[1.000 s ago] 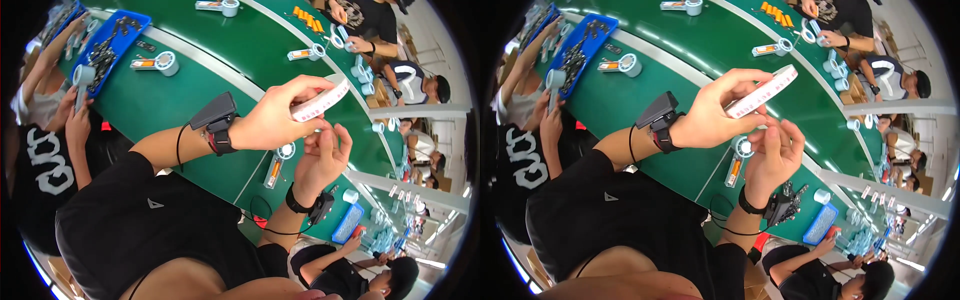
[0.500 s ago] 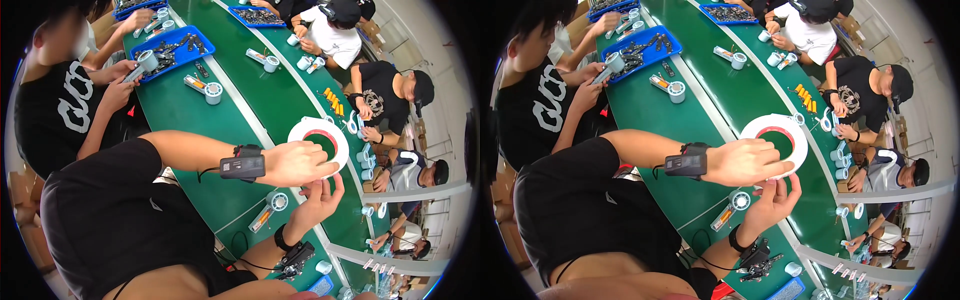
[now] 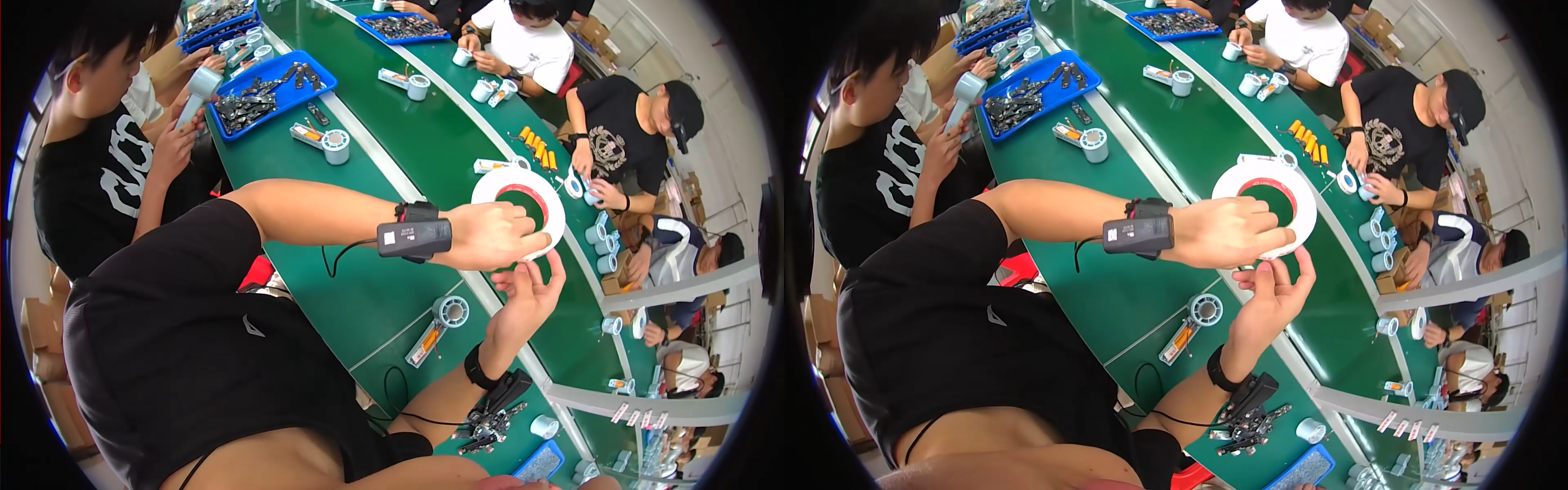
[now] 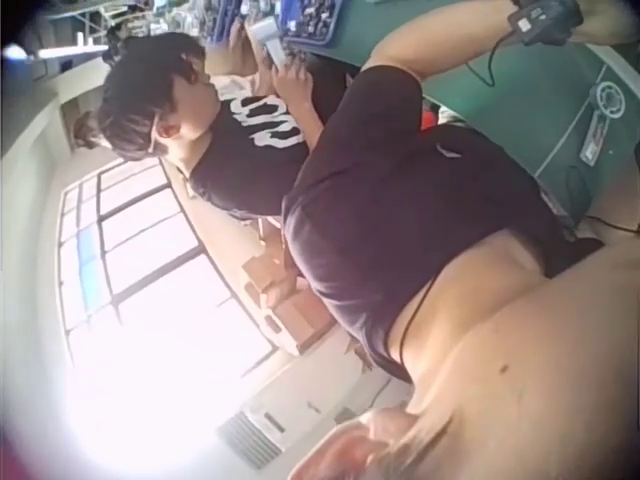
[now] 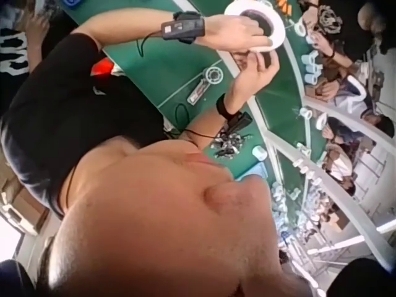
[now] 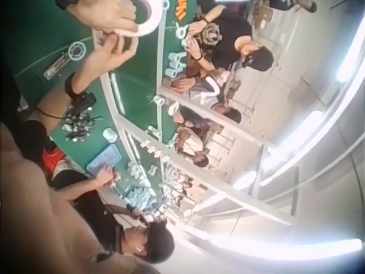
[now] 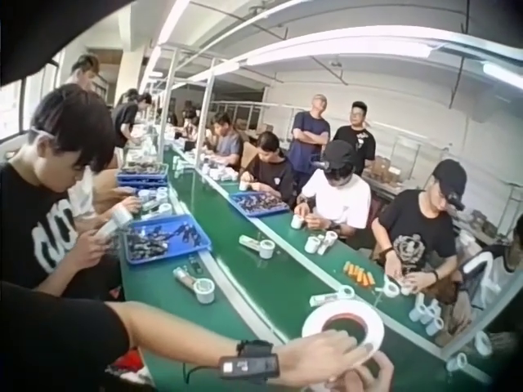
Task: The person peels adhesive strips from a roll of tape, applies them to a battery, and then presses a circuit board onto the battery. After setting the tape aside, the person picks up a fan housing and fits the battery and circuit board assembly into it.
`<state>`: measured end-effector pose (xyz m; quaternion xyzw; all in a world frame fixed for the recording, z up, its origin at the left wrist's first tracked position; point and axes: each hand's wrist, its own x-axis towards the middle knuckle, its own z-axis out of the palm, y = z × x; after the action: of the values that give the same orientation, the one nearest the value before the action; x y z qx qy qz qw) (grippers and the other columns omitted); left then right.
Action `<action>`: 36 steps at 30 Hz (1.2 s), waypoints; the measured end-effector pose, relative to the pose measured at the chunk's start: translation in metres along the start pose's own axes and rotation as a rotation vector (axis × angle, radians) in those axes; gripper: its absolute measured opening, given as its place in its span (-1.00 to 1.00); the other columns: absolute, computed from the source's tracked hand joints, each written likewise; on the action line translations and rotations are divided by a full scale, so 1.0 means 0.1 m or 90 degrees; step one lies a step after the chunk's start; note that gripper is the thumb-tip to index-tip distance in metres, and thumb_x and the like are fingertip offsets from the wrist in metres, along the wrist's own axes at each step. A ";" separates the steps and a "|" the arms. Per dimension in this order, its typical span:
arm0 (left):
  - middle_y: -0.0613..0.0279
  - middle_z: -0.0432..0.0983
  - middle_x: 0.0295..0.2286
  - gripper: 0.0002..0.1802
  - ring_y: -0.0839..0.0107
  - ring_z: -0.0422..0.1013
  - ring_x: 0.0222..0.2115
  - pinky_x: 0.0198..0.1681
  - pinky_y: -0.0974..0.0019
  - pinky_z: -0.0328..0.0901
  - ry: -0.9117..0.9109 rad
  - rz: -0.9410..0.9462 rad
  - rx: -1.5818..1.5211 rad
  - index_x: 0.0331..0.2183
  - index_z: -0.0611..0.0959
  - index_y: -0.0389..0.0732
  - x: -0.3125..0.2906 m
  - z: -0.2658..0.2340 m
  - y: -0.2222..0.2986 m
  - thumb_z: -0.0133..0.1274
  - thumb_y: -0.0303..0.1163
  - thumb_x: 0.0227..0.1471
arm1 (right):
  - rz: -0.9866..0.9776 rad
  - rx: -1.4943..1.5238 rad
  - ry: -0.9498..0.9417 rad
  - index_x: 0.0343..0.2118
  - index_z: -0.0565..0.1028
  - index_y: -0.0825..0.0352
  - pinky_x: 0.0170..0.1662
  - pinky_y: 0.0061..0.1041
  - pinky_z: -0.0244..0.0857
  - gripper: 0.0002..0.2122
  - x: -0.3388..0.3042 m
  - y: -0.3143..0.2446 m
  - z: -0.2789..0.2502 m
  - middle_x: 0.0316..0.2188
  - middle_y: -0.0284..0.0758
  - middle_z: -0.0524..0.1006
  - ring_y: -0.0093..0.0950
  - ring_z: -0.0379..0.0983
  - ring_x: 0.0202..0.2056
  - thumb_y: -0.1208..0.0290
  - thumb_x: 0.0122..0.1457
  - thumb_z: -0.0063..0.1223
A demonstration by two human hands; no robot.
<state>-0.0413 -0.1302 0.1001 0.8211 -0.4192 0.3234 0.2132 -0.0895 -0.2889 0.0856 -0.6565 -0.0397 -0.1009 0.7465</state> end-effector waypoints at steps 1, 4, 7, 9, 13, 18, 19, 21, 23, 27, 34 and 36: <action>0.16 0.46 -0.43 -0.45 0.19 0.43 -0.43 -0.32 0.22 0.37 0.005 0.009 -0.024 -0.02 0.46 -0.29 0.01 0.01 0.02 0.20 -0.43 -0.10 | 0.006 -0.002 0.012 0.17 0.23 0.45 -0.44 -0.61 0.33 -0.57 0.00 0.00 -0.04 -0.22 -0.05 0.58 -0.47 0.54 -0.46 0.59 0.25 -0.02; 0.14 0.49 -0.40 -0.49 0.23 0.45 -0.44 -0.34 0.24 0.37 0.012 -0.107 -0.208 -0.01 0.44 -0.28 0.04 -0.03 0.02 0.13 -0.48 -0.05 | -0.028 0.042 -0.025 0.15 0.25 0.46 -0.43 -0.60 0.34 -0.58 0.06 -0.01 -0.10 -0.24 -0.06 0.61 -0.49 0.51 -0.51 0.58 0.24 0.02; 0.13 0.52 -0.38 -0.50 0.28 0.47 -0.44 -0.35 0.26 0.37 -0.026 -0.235 -0.394 0.01 0.42 -0.27 0.09 -0.16 0.09 0.08 -0.51 -0.01 | -0.037 0.097 -0.027 0.13 0.27 0.46 -0.44 -0.61 0.33 -0.59 0.06 -0.06 -0.14 -0.25 -0.04 0.62 -0.48 0.52 -0.52 0.60 0.23 0.05; 0.13 0.55 -0.36 -0.49 0.35 0.49 -0.44 -0.35 0.28 0.38 -0.088 -0.375 -0.547 0.04 0.40 -0.26 0.10 -0.27 0.10 0.04 -0.52 0.00 | -0.045 0.126 -0.036 0.12 0.27 0.46 -0.45 -0.61 0.33 -0.59 0.04 -0.10 -0.16 -0.25 -0.03 0.63 -0.48 0.53 -0.53 0.60 0.23 0.07; 0.17 0.56 -0.37 -0.47 0.46 0.49 -0.42 -0.33 0.32 0.39 -0.043 -0.381 -0.592 0.05 0.41 -0.26 0.00 -0.21 0.10 0.05 -0.56 -0.02 | -0.027 0.135 -0.044 0.09 0.29 0.47 -0.47 -0.61 0.33 -0.61 0.00 -0.16 -0.14 -0.25 -0.02 0.63 -0.49 0.52 -0.55 0.62 0.21 0.09; 0.16 0.59 -0.33 -0.44 0.43 0.53 -0.33 -0.26 0.27 0.43 0.011 -0.296 -0.565 0.05 0.42 -0.26 -0.06 -0.23 0.12 0.08 -0.58 -0.04 | -0.019 0.183 -0.048 0.07 0.30 0.47 -0.50 -0.62 0.32 -0.61 -0.03 -0.12 -0.13 -0.28 -0.03 0.64 -0.48 0.52 -0.56 0.62 0.19 0.11; 0.14 0.60 -0.31 -0.44 0.39 0.54 -0.31 -0.24 0.26 0.43 0.031 -0.263 -0.531 0.05 0.42 -0.26 -0.07 -0.24 0.13 0.08 -0.59 -0.05 | -0.019 0.189 -0.047 0.07 0.30 0.47 -0.51 -0.62 0.32 -0.60 -0.02 -0.12 -0.12 -0.28 -0.03 0.64 -0.48 0.53 -0.55 0.61 0.19 0.12; 0.11 0.60 -0.27 -0.44 0.30 0.56 -0.25 -0.20 0.23 0.44 0.069 -0.198 -0.462 0.05 0.44 -0.26 -0.10 -0.25 0.13 0.08 -0.59 -0.06 | -0.016 0.195 -0.046 0.07 0.30 0.47 -0.52 -0.63 0.31 -0.60 -0.03 -0.12 -0.10 -0.28 -0.03 0.64 -0.49 0.53 -0.55 0.61 0.19 0.12; 0.06 0.58 -0.24 -0.43 0.23 0.56 -0.23 -0.19 0.21 0.45 0.076 -0.172 -0.414 0.05 0.45 -0.26 -0.11 -0.24 0.11 0.09 -0.58 -0.08 | -0.035 0.155 -0.021 0.05 0.33 0.47 -0.52 -0.64 0.33 -0.62 -0.07 -0.13 -0.06 -0.27 -0.05 0.64 -0.49 0.54 -0.53 0.62 0.18 0.14; -0.05 0.54 -0.18 -0.41 0.06 0.53 -0.19 -0.15 0.16 0.44 0.091 -0.143 -0.336 0.05 0.46 -0.27 -0.14 -0.20 0.08 0.11 -0.56 -0.11 | -0.179 -0.071 0.078 -0.02 0.40 0.47 -0.49 -0.64 0.37 -0.67 -0.18 -0.11 0.09 -0.23 -0.09 0.61 -0.52 0.54 -0.50 0.65 0.16 0.17; -0.07 0.50 -0.23 -0.38 0.01 0.45 -0.25 -0.13 0.08 0.38 0.067 -0.105 -0.382 0.09 0.45 -0.32 -0.28 -0.23 0.01 0.06 -0.55 -0.11 | -0.346 -0.329 0.059 -0.16 0.50 0.47 -0.43 -0.65 0.41 -0.76 -0.22 -0.08 0.22 -0.18 -0.21 0.52 -0.57 0.52 -0.44 0.72 0.09 0.20; -0.05 0.49 -0.26 -0.37 0.04 0.42 -0.28 -0.14 0.08 0.35 0.064 -0.083 -0.291 0.10 0.43 -0.35 -0.32 -0.22 -0.01 0.04 -0.55 -0.10 | -0.390 -0.388 0.051 -0.19 0.51 0.45 -0.43 -0.67 0.39 -0.80 -0.18 -0.01 0.26 -0.16 -0.24 0.50 -0.58 0.50 -0.43 0.70 0.12 0.20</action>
<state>-0.0625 -0.0981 0.0926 0.7598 -0.4167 0.2462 0.4341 -0.1053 -0.2620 0.0868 -0.8004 -0.1720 -0.3499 0.4554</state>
